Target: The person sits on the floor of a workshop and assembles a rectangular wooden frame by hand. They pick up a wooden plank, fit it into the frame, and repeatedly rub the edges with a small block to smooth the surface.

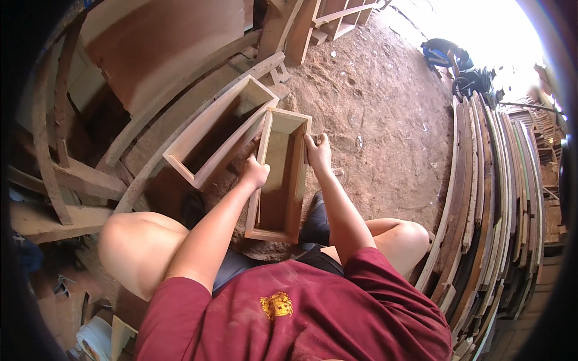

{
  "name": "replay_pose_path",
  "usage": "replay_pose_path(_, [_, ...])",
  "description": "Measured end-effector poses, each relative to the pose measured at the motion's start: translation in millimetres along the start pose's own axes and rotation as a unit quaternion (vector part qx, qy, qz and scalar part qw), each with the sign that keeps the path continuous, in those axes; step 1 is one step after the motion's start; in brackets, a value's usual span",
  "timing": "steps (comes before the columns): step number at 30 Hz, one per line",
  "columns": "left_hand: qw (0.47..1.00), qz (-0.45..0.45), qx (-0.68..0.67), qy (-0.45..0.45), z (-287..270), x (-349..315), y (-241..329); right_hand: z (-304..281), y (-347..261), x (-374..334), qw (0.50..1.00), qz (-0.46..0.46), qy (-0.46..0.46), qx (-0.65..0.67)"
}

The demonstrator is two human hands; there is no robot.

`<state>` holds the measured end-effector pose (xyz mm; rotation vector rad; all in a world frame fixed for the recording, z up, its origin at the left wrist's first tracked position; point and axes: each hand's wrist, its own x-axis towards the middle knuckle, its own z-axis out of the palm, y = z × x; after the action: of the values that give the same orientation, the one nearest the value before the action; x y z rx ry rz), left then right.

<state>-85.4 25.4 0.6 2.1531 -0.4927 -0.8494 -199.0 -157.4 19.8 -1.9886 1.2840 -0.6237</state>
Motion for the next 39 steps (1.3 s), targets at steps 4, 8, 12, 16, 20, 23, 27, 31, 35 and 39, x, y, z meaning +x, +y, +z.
replay_pose_path(4, [1.0,0.02,-0.007,0.023,7.1,5.3,-7.9,-12.8,16.6,-48.4,0.999,0.006,-0.045,-0.026])
replay_pose_path(8, [0.999,0.025,-0.026,0.017,-0.1,-2.5,-2.5,-15.3,4.7,-65.4,0.999,0.001,-0.015,-0.032])
replay_pose_path(12, [0.997,0.04,-0.04,0.048,-2.0,-2.9,-7.6,-5.0,-21.9,-49.1,0.999,-0.037,0.009,-0.027])
replay_pose_path(16, [0.995,0.054,-0.065,0.045,1.2,-0.5,-7.3,-3.0,-31.4,-11.4,0.999,0.028,-0.003,-0.027])
replay_pose_path(20, [0.999,0.034,-0.029,0.027,-1.1,-6.8,4.9,-3.0,-8.7,-12.8,0.999,0.04,-0.002,-0.01])
replay_pose_path(23, [0.994,0.058,-0.042,0.085,0.2,-3.1,-12.4,-0.1,2.4,-52.9,0.995,0.049,-0.069,0.055])
replay_pose_path(27, [0.994,0.055,-0.084,0.031,-1.8,-5.7,-5.2,-0.9,20.4,-69.0,0.985,0.049,-0.064,0.155])
replay_pose_path(31, [0.995,0.039,-0.089,0.016,-11.0,-9.4,-3.1,3.1,-12.0,-35.6,0.981,0.102,-0.08,0.147])
replay_pose_path(35, [0.995,0.065,-0.067,0.042,3.8,-1.8,-3.1,4.0,3.1,0.3,0.993,0.06,-0.058,0.078])
replay_pose_path(39, [0.999,0.027,-0.036,0.027,0.0,3.6,-11.2,-1.0,0.3,-44.2,0.995,0.03,-0.079,0.051])
